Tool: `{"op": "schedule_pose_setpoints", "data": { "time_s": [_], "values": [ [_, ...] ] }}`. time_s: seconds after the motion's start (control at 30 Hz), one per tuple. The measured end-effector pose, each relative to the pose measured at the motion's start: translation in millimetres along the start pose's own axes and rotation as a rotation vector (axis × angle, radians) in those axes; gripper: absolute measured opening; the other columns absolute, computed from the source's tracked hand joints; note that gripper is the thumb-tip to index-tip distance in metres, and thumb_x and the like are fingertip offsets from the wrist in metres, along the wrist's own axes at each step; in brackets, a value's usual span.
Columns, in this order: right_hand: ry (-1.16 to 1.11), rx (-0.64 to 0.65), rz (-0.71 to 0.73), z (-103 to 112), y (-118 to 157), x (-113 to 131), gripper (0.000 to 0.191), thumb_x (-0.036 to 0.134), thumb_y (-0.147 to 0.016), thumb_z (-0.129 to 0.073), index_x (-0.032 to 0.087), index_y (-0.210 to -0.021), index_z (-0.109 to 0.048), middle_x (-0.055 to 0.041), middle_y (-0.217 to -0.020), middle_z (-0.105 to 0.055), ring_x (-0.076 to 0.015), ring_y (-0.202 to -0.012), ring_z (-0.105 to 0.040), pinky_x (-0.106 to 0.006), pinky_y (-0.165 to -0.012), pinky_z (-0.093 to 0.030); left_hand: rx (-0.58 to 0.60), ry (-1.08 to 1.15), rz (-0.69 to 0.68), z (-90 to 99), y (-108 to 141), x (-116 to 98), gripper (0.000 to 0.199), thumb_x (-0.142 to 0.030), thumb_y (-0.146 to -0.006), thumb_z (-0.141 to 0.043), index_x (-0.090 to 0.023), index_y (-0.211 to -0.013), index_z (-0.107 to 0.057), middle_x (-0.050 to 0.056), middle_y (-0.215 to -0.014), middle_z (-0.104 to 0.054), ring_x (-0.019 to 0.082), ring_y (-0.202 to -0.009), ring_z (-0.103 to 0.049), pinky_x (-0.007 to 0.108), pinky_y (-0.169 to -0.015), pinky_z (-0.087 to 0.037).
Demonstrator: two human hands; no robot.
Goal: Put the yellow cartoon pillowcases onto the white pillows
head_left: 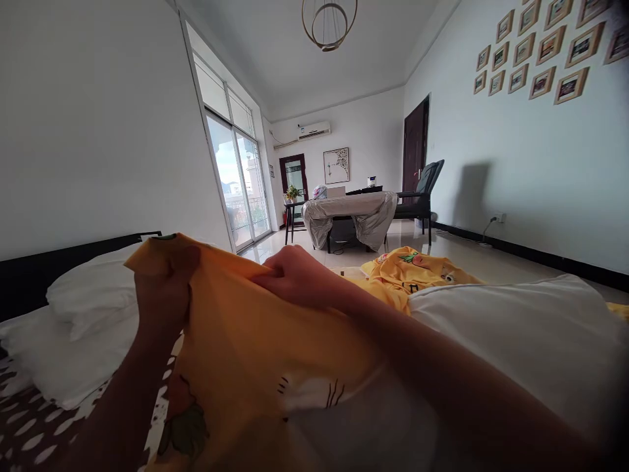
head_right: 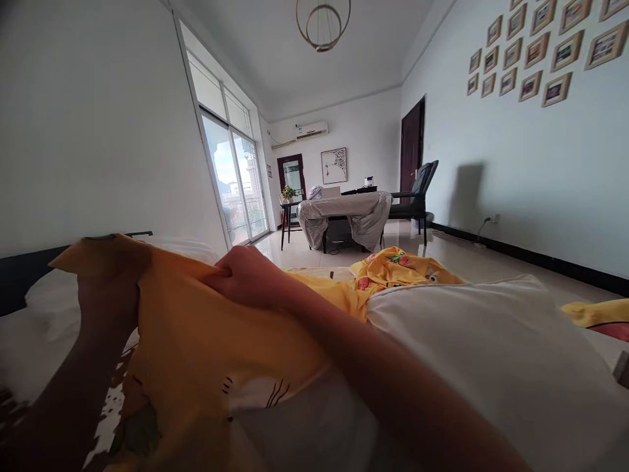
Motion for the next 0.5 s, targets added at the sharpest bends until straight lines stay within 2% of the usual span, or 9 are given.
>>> {"op": "schedule_pose_setpoints", "data": {
  "time_s": [0.13, 0.27, 0.33, 0.4, 0.5],
  "values": [
    [0.058, 0.083, 0.039, -5, 4, -4, 0.037, 0.036, -0.075, -0.051, 0.018, -0.050, -0.029, 0.0056, -0.053, -0.027, -0.0067, -0.053, -0.025, -0.022, -0.050, -0.021, 0.004, -0.049, -0.051, -1.1, 4, 0, 0.015, -0.023, -0.061, -0.067, -0.016, -0.070, -0.058, -0.002, -0.068, -0.056, 0.011, -0.062, -0.051, 0.022, -0.053, -0.041],
    [0.293, 0.071, 0.103, -14, 0, -7, 0.012, 0.026, -0.071, -0.054, 0.018, -0.062, -0.053, 0.0017, -0.062, -0.051, -0.0096, -0.061, -0.041, -0.022, -0.056, -0.029, 0.100, -0.163, -0.192, -2.5, 10, -2, 0.008, -0.022, -0.066, -0.062, -0.017, -0.073, -0.062, -0.003, -0.068, -0.058, 0.011, -0.064, -0.053, 0.022, -0.057, -0.042],
    [0.346, 0.077, 0.083, -18, -3, -9, 0.009, 0.027, -0.070, -0.055, 0.018, -0.072, -0.058, -0.0016, -0.071, -0.059, -0.0120, -0.066, -0.047, -0.022, -0.058, -0.031, 0.138, -0.200, -0.218, -2.1, 11, -4, 0.008, -0.020, -0.066, -0.061, -0.018, -0.074, -0.063, -0.004, -0.069, -0.060, 0.011, -0.066, -0.054, 0.021, -0.058, -0.042],
    [0.351, 0.096, 0.053, -19, -5, -11, 0.012, 0.026, -0.070, -0.056, 0.018, -0.077, -0.058, -0.0041, -0.077, -0.062, -0.0142, -0.071, -0.051, -0.022, -0.058, -0.033, 0.157, -0.218, -0.177, -0.6, 10, -5, 0.009, -0.020, -0.065, -0.061, -0.018, -0.074, -0.064, -0.004, -0.069, -0.060, 0.011, -0.064, -0.054, 0.020, -0.056, -0.042],
    [0.351, 0.085, -0.006, -15, -7, -16, 0.013, 0.021, -0.069, -0.055, 0.017, -0.081, -0.057, -0.0066, -0.083, -0.062, -0.0163, -0.075, -0.052, -0.022, -0.057, -0.032, 0.157, -0.204, -0.037, 3.7, 5, -6, 0.017, -0.028, -0.064, -0.067, -0.017, -0.077, -0.065, -0.003, -0.065, -0.059, 0.010, -0.057, -0.052, 0.018, -0.049, -0.039]
  ]
}}
Point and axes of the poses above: each hand's wrist, its own y-axis away from the middle knuckle, its own z-axis out of the back of the hand, x = y × z, the point moved 4 cm from there along -y, towards the middle knuckle
